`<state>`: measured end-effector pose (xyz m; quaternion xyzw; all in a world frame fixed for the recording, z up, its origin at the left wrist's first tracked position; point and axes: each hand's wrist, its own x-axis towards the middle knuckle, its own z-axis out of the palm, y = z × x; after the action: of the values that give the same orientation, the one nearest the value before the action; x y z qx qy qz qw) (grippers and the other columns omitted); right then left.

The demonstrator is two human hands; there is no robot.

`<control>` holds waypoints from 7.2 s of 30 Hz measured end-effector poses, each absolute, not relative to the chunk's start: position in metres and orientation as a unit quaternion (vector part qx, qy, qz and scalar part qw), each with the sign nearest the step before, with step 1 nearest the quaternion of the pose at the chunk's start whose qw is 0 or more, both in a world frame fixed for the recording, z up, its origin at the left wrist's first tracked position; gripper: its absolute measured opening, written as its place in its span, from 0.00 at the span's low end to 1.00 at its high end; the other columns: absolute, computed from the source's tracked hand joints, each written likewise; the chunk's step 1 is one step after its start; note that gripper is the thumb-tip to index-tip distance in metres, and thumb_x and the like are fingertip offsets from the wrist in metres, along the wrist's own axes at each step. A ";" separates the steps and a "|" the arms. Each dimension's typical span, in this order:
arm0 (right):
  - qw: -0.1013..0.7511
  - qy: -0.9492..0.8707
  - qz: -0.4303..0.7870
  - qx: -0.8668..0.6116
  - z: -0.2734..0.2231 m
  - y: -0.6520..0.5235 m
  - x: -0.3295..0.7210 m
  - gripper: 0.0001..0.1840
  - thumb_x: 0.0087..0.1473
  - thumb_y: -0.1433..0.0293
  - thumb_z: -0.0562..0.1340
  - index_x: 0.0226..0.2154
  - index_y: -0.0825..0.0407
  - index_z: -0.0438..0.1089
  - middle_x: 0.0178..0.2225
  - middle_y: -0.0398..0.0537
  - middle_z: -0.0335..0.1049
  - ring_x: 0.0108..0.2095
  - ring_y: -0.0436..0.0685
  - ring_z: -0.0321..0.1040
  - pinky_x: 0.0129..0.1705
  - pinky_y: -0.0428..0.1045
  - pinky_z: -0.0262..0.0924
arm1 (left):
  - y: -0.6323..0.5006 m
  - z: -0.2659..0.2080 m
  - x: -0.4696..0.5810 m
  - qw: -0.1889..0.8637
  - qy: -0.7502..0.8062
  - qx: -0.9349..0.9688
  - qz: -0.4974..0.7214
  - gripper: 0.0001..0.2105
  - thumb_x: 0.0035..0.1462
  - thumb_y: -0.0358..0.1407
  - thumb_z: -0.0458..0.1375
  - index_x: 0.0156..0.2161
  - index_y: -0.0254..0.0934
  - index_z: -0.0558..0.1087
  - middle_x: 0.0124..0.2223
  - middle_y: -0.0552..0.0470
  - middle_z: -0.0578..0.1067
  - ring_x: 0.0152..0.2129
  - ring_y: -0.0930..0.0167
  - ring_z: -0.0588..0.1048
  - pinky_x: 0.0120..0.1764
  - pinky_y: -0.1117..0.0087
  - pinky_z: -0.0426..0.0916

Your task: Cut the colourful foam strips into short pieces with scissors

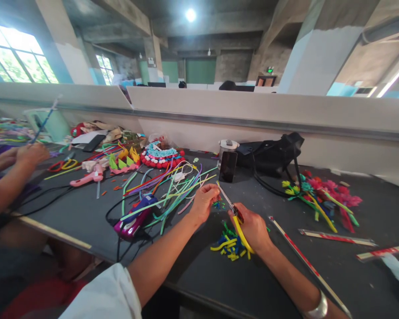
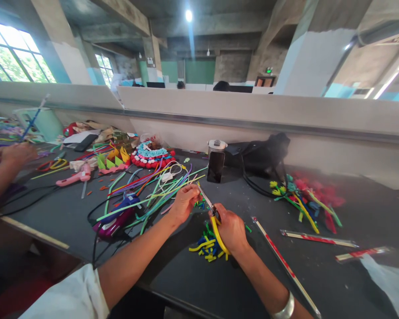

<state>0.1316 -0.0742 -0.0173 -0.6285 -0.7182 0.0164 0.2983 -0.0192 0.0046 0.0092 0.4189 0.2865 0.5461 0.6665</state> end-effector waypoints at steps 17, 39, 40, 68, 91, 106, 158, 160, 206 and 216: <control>0.326 -0.715 0.030 -0.618 -0.022 -0.073 0.130 0.16 0.59 0.58 0.49 0.33 0.49 0.67 0.21 0.42 0.68 0.21 0.52 0.66 0.24 0.43 0.48 | 0.007 0.005 -0.022 0.677 0.267 0.420 0.542 0.06 0.39 0.33 0.62 0.25 0.34 0.69 0.18 0.60 0.62 0.16 0.80 0.59 0.30 0.73 0.62; 0.328 -0.710 0.058 -0.621 -0.020 -0.074 0.130 0.13 0.58 0.59 0.52 0.34 0.48 0.67 0.22 0.41 0.69 0.22 0.51 0.66 0.25 0.43 0.50 | 0.008 0.001 -0.020 0.676 0.264 0.441 0.527 0.05 0.41 0.32 0.60 0.25 0.35 0.68 0.18 0.60 0.61 0.16 0.79 0.59 0.29 0.74 0.61; 0.335 -0.707 0.060 -0.620 -0.020 -0.073 0.131 0.13 0.58 0.59 0.52 0.34 0.48 0.67 0.22 0.41 0.69 0.22 0.51 0.66 0.26 0.43 0.51 | 0.006 0.001 -0.019 0.675 0.269 0.447 0.522 0.05 0.41 0.32 0.60 0.24 0.35 0.68 0.17 0.60 0.61 0.16 0.79 0.59 0.29 0.73 0.60; 0.501 -0.619 0.133 -0.590 -0.025 -0.062 0.141 0.17 0.53 0.61 0.56 0.42 0.53 0.65 0.40 0.51 0.72 0.34 0.54 0.70 0.38 0.48 0.63 | -0.019 -0.007 -0.008 0.203 0.353 0.868 0.285 0.01 0.44 0.31 0.55 0.25 0.36 0.67 0.24 0.54 0.69 0.23 0.73 0.66 0.28 0.73 0.55; 0.521 -0.635 0.117 -0.558 -0.021 -0.060 0.141 0.14 0.54 0.63 0.56 0.42 0.52 0.65 0.34 0.45 0.69 0.27 0.50 0.67 0.33 0.46 0.62 | -0.011 -0.001 -0.013 0.693 0.365 0.563 0.264 0.06 0.41 0.35 0.58 0.21 0.33 0.69 0.19 0.56 0.65 0.17 0.77 0.63 0.24 0.74 0.60; 0.520 -0.618 0.137 -0.573 -0.021 -0.063 0.138 0.18 0.54 0.58 0.56 0.43 0.52 0.65 0.32 0.45 0.70 0.28 0.51 0.67 0.33 0.46 0.62 | -0.012 0.001 -0.011 0.772 0.311 0.478 0.281 0.07 0.38 0.32 0.62 0.20 0.34 0.67 0.18 0.59 0.60 0.15 0.79 0.57 0.23 0.74 0.59; 0.244 -0.697 -0.053 -0.672 -0.019 -0.080 0.123 0.11 0.53 0.71 0.56 0.39 0.47 0.68 0.22 0.41 0.67 0.23 0.50 0.64 0.24 0.44 0.41 | -0.002 0.005 -0.012 0.650 0.282 0.367 0.603 0.10 0.43 0.37 0.61 0.23 0.35 0.65 0.21 0.59 0.60 0.20 0.78 0.62 0.30 0.73 0.61; 0.246 -0.696 -0.045 -0.673 -0.020 -0.080 0.123 0.11 0.53 0.72 0.56 0.39 0.47 0.68 0.22 0.41 0.68 0.23 0.51 0.65 0.24 0.44 0.41 | -0.003 0.005 -0.012 0.649 0.277 0.371 0.604 0.10 0.43 0.37 0.61 0.23 0.35 0.64 0.21 0.59 0.60 0.20 0.78 0.61 0.29 0.73 0.61; 0.342 -0.681 0.039 -0.647 -0.029 -0.073 0.130 0.11 0.55 0.63 0.53 0.37 0.49 0.68 0.23 0.43 0.71 0.24 0.53 0.69 0.26 0.43 0.52 | -0.001 0.006 -0.014 0.726 0.186 0.361 0.555 0.12 0.46 0.36 0.61 0.22 0.35 0.62 0.20 0.60 0.57 0.18 0.79 0.57 0.28 0.73 0.58; 0.453 -0.651 0.113 -0.599 -0.021 -0.068 0.133 0.14 0.55 0.58 0.55 0.35 0.51 0.67 0.31 0.46 0.72 0.29 0.52 0.68 0.33 0.45 0.60 | -0.005 -0.006 -0.010 0.541 0.370 0.560 0.507 0.03 0.43 0.33 0.57 0.24 0.34 0.70 0.22 0.56 0.66 0.20 0.76 0.61 0.26 0.74 0.54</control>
<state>0.1328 -0.0683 -0.0213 -0.5986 -0.6507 0.1125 0.4534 -0.0100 -0.0048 -0.0058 0.5596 0.3702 0.5066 0.5415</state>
